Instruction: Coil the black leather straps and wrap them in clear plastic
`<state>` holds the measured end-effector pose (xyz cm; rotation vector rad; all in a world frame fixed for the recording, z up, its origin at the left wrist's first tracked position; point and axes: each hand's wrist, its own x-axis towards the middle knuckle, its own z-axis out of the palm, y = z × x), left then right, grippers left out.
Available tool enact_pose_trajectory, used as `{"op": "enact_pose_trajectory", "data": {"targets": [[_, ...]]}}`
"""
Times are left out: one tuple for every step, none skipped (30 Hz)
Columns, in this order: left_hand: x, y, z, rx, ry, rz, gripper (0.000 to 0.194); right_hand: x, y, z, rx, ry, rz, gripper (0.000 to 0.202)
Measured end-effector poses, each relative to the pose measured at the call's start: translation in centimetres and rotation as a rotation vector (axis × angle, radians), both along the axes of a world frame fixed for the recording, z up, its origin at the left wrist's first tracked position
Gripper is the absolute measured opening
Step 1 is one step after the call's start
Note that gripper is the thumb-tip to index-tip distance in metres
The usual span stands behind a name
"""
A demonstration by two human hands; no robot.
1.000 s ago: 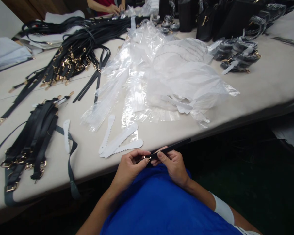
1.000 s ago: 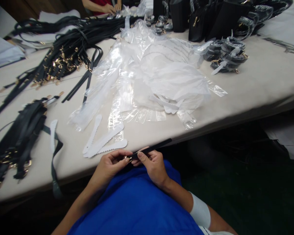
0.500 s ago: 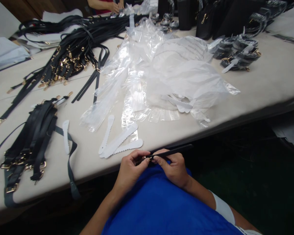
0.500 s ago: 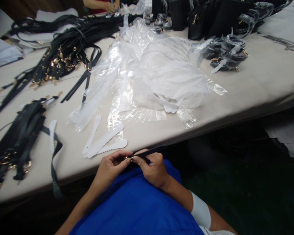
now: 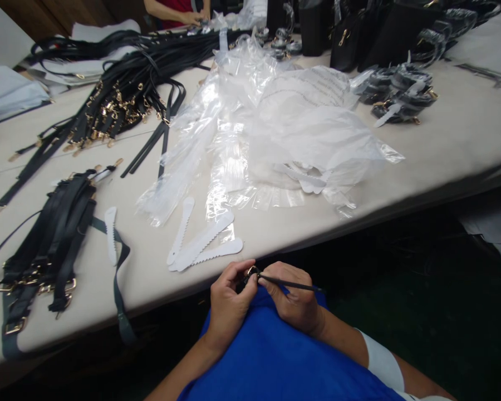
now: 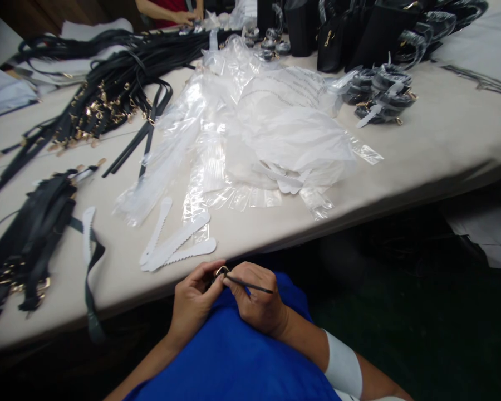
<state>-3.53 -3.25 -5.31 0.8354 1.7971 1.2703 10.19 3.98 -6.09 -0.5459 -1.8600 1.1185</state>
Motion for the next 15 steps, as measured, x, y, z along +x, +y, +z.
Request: {"op": "enact_pose_trajectory", "data": {"targets": [[0.0,-0.1,-0.1,-0.01,-0.01,0.0,0.027,0.1,-0.1,-0.2,-0.027,0.01,0.01,0.01],[0.1,-0.3,-0.1,-0.019,-0.021,0.002,0.027,0.2,-0.2,-0.4,-0.064,0.018,0.017,0.01],[0.2,-0.5,-0.3,-0.026,-0.033,0.004,0.027,0.3,-0.3,-0.6,-0.106,0.022,0.026,0.009],[0.3,-0.7,-0.4,-0.031,-0.045,0.005,0.027,0.4,-0.5,-0.8,-0.147,0.023,0.036,0.009],[0.4,-0.9,-0.6,-0.033,-0.06,0.007,0.027,0.5,-0.6,-1.1,-0.183,0.025,0.046,0.009],[0.5,-1.1,-0.7,-0.035,-0.078,0.009,0.027,0.5,-0.8,-1.3,-0.214,0.026,0.057,0.009],[0.6,-1.2,-0.9,-0.036,-0.105,0.012,0.028,0.6,-1.0,-1.5,-0.237,0.03,0.063,0.009],[0.7,-1.3,-1.0,-0.038,-0.142,0.02,0.029,0.6,-1.1,-1.6,-0.253,0.037,0.065,0.008],[0.7,-1.4,-1.2,-0.04,-0.191,0.034,0.03,0.6,-1.2,-1.6,-0.259,0.046,0.061,0.008],[0.8,-1.4,-1.3,-0.043,-0.248,0.053,0.031,0.6,-1.3,-1.7,-0.249,0.054,0.05,0.009],[0.7,-1.5,-1.5,-0.044,-0.308,0.072,0.031,0.6,-1.4,-1.6,-0.224,0.058,0.037,0.009],[0.7,-1.5,-1.6,-0.04,-0.365,0.092,0.031,0.6,-1.5,-1.6,-0.183,0.058,0.024,0.01],[0.7,-1.5,-1.8,-0.032,-0.415,0.109,0.031,0.7,-1.5,-1.6,-0.128,0.053,0.019,0.012],[0.6,-1.5,-2.0,-0.024,-0.46,0.121,0.031,0.7,-1.5,-1.6,-0.067,0.041,0.021,0.015],[0.6,-1.5,-2.3,-0.015,-0.501,0.131,0.031,0.8,-1.5,-1.6,-0.004,0.024,0.028,0.017]]}}
